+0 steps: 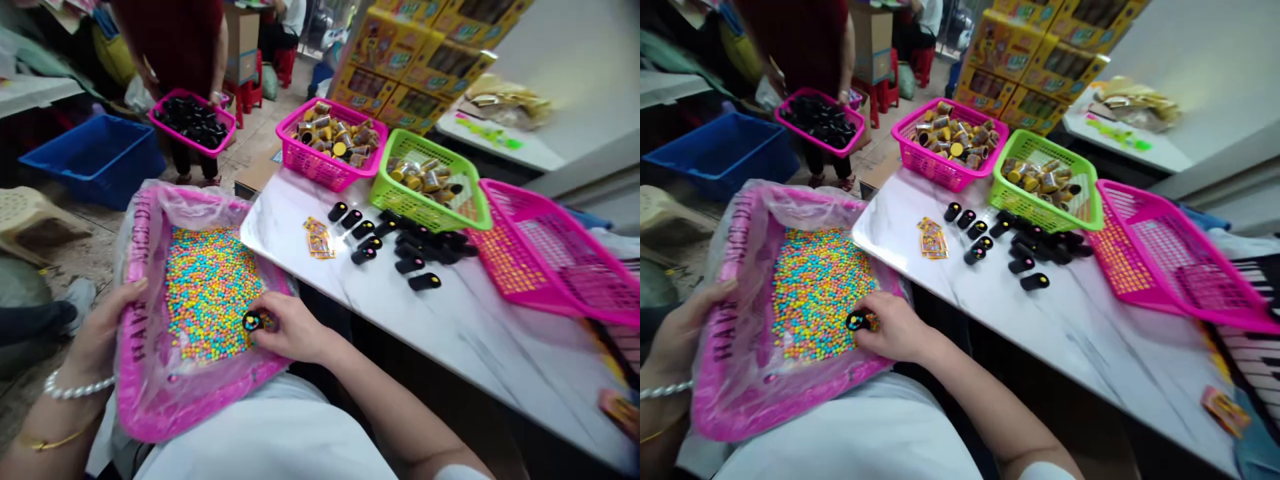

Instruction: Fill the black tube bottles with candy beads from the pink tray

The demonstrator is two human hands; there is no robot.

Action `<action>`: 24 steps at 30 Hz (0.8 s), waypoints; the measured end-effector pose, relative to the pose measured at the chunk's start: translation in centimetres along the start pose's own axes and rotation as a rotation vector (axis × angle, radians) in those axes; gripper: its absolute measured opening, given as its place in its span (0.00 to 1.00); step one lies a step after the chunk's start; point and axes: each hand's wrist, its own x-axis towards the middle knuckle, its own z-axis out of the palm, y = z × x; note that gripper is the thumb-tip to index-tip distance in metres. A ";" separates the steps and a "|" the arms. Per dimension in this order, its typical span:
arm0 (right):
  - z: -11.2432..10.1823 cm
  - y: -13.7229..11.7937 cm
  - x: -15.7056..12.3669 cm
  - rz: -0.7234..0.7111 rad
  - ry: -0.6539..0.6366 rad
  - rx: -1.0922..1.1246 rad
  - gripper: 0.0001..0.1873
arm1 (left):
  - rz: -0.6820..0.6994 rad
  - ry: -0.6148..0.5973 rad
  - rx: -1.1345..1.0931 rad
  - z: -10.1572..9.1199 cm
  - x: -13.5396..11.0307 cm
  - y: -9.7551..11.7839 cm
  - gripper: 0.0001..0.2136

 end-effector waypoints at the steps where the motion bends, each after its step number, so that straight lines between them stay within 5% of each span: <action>1: 0.0 0.0 -0.1 0.018 -0.009 -0.061 0.17 | 0.015 0.008 -0.014 0.2 0.1 0.1 0.18; 5: 0.1 0.1 -0.2 -0.008 -0.056 -0.334 0.14 | 0.076 -0.057 -0.053 1.3 -0.1 0.1 0.18; 10: 0.4 1.1 -0.3 -0.075 -0.041 -0.404 0.12 | 0.074 -0.115 -0.057 1.4 0.2 -0.4 0.17; 13: 0.4 1.3 -0.6 -0.053 -0.005 -0.277 0.15 | 0.076 -0.096 -0.046 1.2 0.4 -0.5 0.17; 20: 0.0 0.6 -1.0 0.063 0.049 0.422 0.14 | 0.030 -0.126 -0.045 1.4 0.0 -0.3 0.18; 24: 0.3 0.5 -1.1 0.071 0.089 0.425 0.15 | 0.052 -0.150 -0.111 1.8 0.2 0.4 0.16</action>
